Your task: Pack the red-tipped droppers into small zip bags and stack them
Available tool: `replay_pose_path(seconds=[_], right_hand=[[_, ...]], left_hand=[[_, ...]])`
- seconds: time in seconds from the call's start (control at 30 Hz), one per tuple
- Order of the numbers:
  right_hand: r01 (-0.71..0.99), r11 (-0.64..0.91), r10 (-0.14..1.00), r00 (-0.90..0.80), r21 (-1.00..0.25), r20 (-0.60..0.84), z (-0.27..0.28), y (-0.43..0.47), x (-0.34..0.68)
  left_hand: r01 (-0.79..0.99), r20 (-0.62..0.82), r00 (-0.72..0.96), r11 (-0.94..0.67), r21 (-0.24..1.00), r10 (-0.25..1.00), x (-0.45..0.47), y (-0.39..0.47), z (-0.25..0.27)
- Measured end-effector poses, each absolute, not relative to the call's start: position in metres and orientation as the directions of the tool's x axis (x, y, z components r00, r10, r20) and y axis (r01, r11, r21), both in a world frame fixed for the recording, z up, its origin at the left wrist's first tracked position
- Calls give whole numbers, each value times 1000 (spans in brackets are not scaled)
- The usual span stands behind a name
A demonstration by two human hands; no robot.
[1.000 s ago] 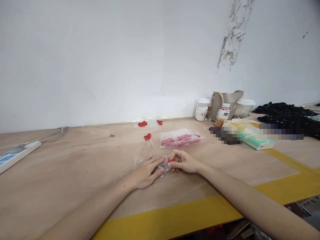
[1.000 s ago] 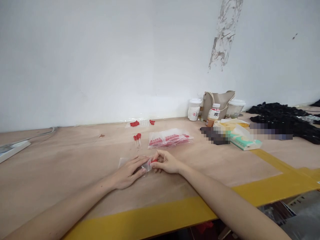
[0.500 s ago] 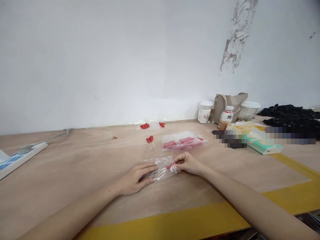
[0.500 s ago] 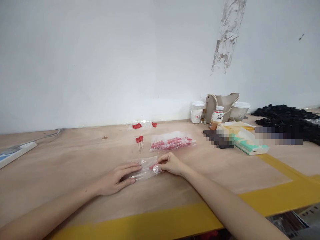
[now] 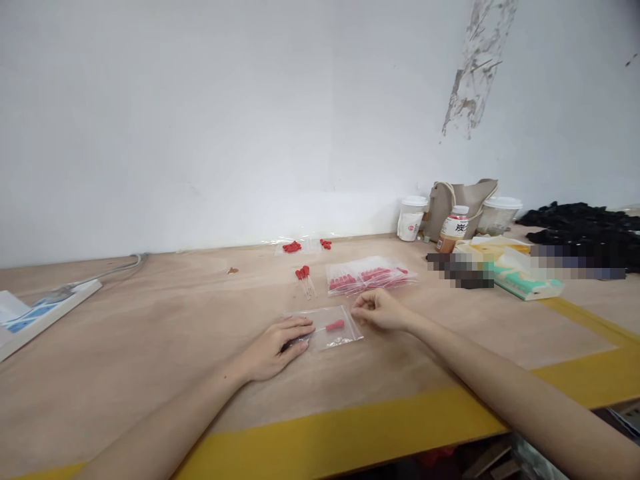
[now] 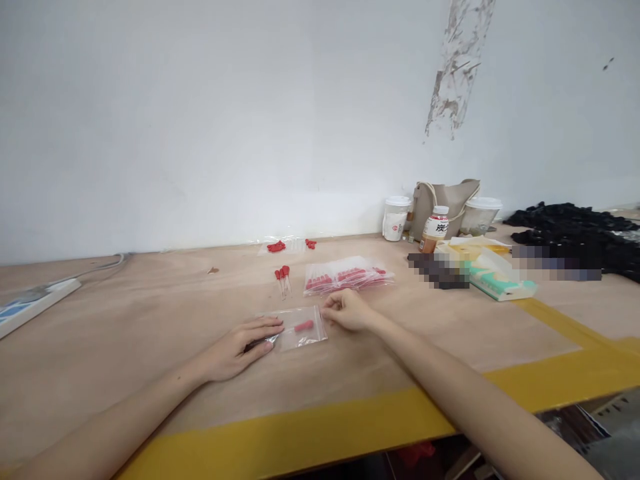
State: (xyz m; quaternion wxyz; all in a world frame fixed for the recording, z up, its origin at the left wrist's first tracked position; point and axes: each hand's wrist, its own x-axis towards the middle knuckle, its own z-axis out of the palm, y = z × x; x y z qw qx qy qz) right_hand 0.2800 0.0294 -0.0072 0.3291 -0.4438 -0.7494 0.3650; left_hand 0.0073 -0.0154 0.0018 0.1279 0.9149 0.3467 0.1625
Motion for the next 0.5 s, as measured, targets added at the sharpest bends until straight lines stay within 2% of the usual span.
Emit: replay_pose_path(seconds=[0.1, 0.17, 0.23, 0.37, 0.5], right_hand=[[594, 451, 892, -283, -666, 352, 10, 43, 261], [661, 424, 903, -258, -619, 344, 19, 57, 238], [709, 299, 950, -156, -639, 271, 23, 74, 212], [707, 158, 980, -25, -689, 198, 19, 114, 167], [649, 100, 990, 9, -754, 139, 12, 143, 150]], left_hand=[[600, 179, 713, -722, 344, 678, 5, -17, 4], [593, 169, 724, -729, 342, 669, 4, -16, 5], [585, 173, 730, -735, 342, 662, 2, -16, 4], [576, 186, 730, -738, 351, 658, -1, -17, 2], [568, 180, 736, -740, 360, 653, -4, -18, 2]])
